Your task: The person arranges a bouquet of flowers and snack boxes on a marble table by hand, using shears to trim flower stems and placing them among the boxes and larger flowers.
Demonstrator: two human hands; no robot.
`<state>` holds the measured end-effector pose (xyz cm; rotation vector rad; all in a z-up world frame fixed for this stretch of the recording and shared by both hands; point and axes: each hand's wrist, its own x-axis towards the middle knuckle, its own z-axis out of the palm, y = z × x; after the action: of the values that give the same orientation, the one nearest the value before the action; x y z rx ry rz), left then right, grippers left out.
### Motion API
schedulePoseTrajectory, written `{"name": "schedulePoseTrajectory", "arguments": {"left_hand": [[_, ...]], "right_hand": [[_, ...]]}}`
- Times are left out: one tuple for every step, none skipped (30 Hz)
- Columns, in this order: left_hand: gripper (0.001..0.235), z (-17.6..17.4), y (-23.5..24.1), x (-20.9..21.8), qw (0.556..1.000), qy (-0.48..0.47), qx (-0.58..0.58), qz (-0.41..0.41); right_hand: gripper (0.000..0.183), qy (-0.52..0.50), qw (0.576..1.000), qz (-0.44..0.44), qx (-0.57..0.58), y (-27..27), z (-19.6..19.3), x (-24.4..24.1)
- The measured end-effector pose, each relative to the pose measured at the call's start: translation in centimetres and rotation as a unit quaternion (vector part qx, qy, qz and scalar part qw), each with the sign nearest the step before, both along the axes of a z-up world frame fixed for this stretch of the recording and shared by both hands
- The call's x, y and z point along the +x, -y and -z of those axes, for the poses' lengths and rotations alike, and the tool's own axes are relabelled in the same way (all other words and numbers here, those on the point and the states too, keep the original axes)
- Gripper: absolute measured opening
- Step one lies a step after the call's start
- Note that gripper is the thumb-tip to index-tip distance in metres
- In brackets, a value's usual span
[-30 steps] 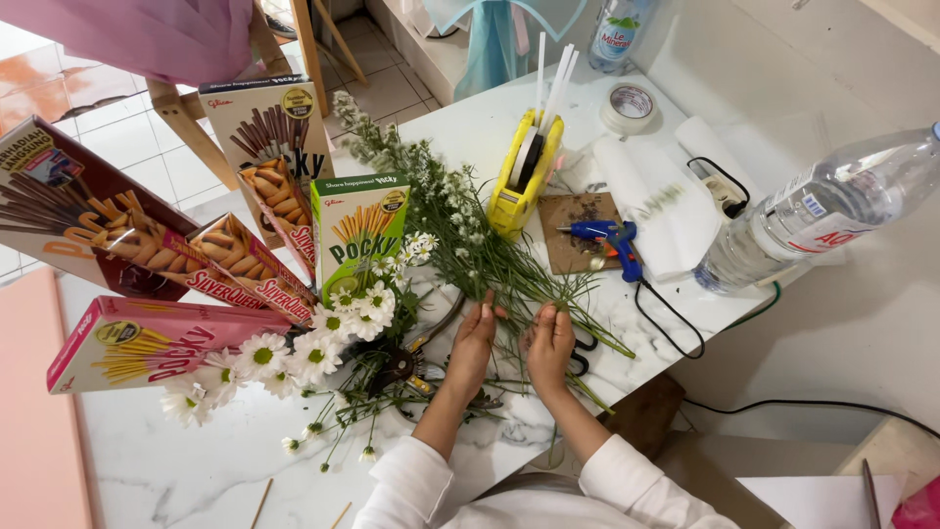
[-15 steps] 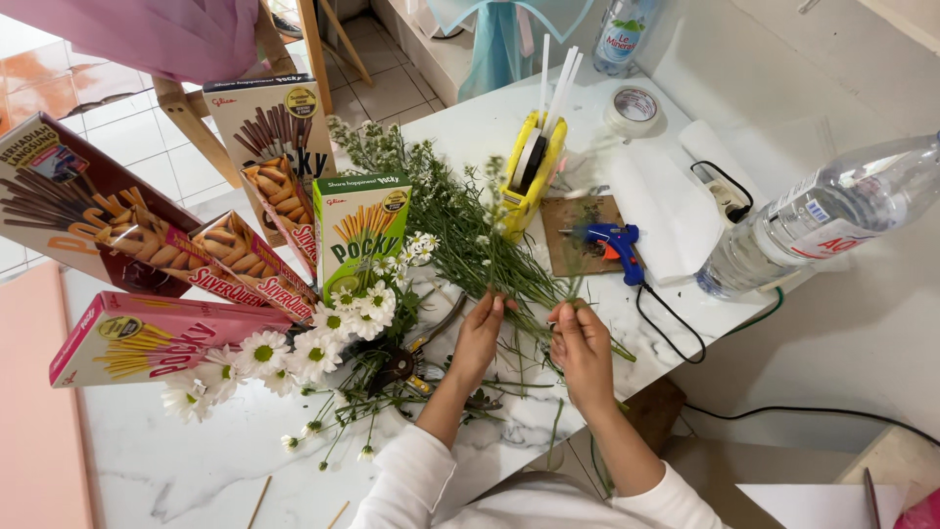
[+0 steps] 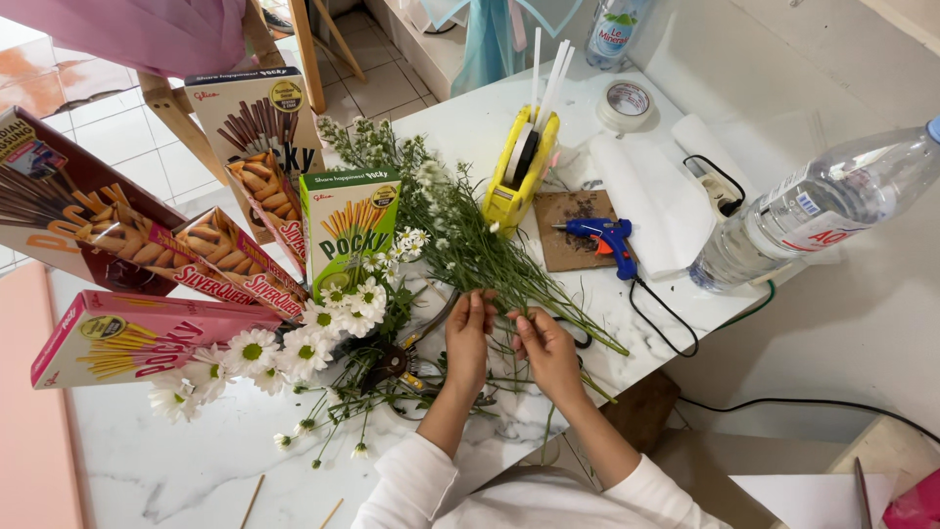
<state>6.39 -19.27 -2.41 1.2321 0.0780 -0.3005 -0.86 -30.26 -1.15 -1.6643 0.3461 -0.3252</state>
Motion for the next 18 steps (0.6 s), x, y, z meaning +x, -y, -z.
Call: {"name": "schedulePoseTrajectory", "arguments": {"left_hand": [[0.036,-1.1,-0.1,-0.3,1.0,-0.001,0.0,0.0],[0.036,-2.1,-0.2,-0.6,0.999,-0.008,-0.032,0.005],[0.036,-3.2,-0.3,-0.9,0.998,-0.015,-0.064,0.011],[0.036,-4.9,-0.5,-1.5,0.998,-0.016,-0.064,0.01],[0.03,-6.6,-0.7,-2.1,0.998,0.0,-0.055,0.025],[0.028,-8.2,-0.9,-2.7,0.998,0.015,-0.046,0.041],[0.028,-5.7,-0.6,-2.0,0.998,0.014,-0.046,0.039],[0.022,-3.1,-0.4,-1.3,0.999,0.036,-0.016,0.036],[0.017,-0.5,-0.2,-0.6,0.998,0.057,0.014,0.033],[0.017,-1.7,-0.4,-0.8,0.998,0.056,0.014,0.032],[0.015,-2.8,-0.6,-1.0,0.996,0.076,0.032,0.028],[0.018,-3.9,-0.8,-1.3,0.994,0.094,0.051,0.024],[0.018,-3.1,-1.0,-1.0,0.994,0.093,0.051,0.024],[0.017,-2.3,-1.2,-0.9,0.991,0.12,0.057,0.007],[0.016,-1.4,-1.4,-0.7,0.987,0.147,0.063,-0.01],[0.016,-1.8,-1.5,-1.1,0.987,0.145,0.063,-0.011],[0.018,-2.2,-1.7,-1.5,0.981,0.177,0.075,-0.034],[0.02,-2.6,-1.9,-2.0,0.972,0.209,0.087,-0.057]], "right_hand": [[0.022,-0.001,1.0,0.0,0.0,-0.4,0.2,-0.1],[0.022,0.006,1.0,0.003,0.005,-0.7,0.3,-0.3],[0.022,0.014,1.0,0.007,0.009,-1.0,0.4,-0.4],[0.022,0.013,1.0,0.006,0.009,-1.3,0.2,-0.4],[0.021,0.024,1.0,-0.003,-0.012,-1.5,-0.1,-0.4],[0.021,0.036,0.999,-0.012,-0.033,-1.8,-0.3,-0.5],[0.021,0.035,0.999,-0.013,-0.033,-1.3,0.6,-0.5],[0.022,0.037,0.997,-0.015,-0.062,-0.8,1.5,-0.5],[0.024,0.039,0.995,-0.017,-0.092,-0.4,2.4,-0.5],[0.024,0.038,0.995,-0.018,-0.091,-0.4,1.3,-0.4],[0.017,0.043,0.988,-0.028,-0.149,-0.4,0.3,-0.3],[0.011,0.048,0.977,-0.039,-0.205,-0.5,-0.8,-0.3],[0.011,0.046,0.977,-0.039,-0.205,-0.1,0.7,-0.1],[0.015,0.035,0.977,-0.044,-0.204,0.3,2.2,0.0],[0.019,0.023,0.978,-0.049,-0.204,0.7,3.7,0.1],[0.019,0.022,0.978,-0.051,-0.203,0.7,3.7,0.1],[0.022,0.021,0.981,-0.051,-0.188,0.7,3.6,0.1],[0.024,0.02,0.983,-0.052,-0.173,0.7,3.6,0.1]]}}
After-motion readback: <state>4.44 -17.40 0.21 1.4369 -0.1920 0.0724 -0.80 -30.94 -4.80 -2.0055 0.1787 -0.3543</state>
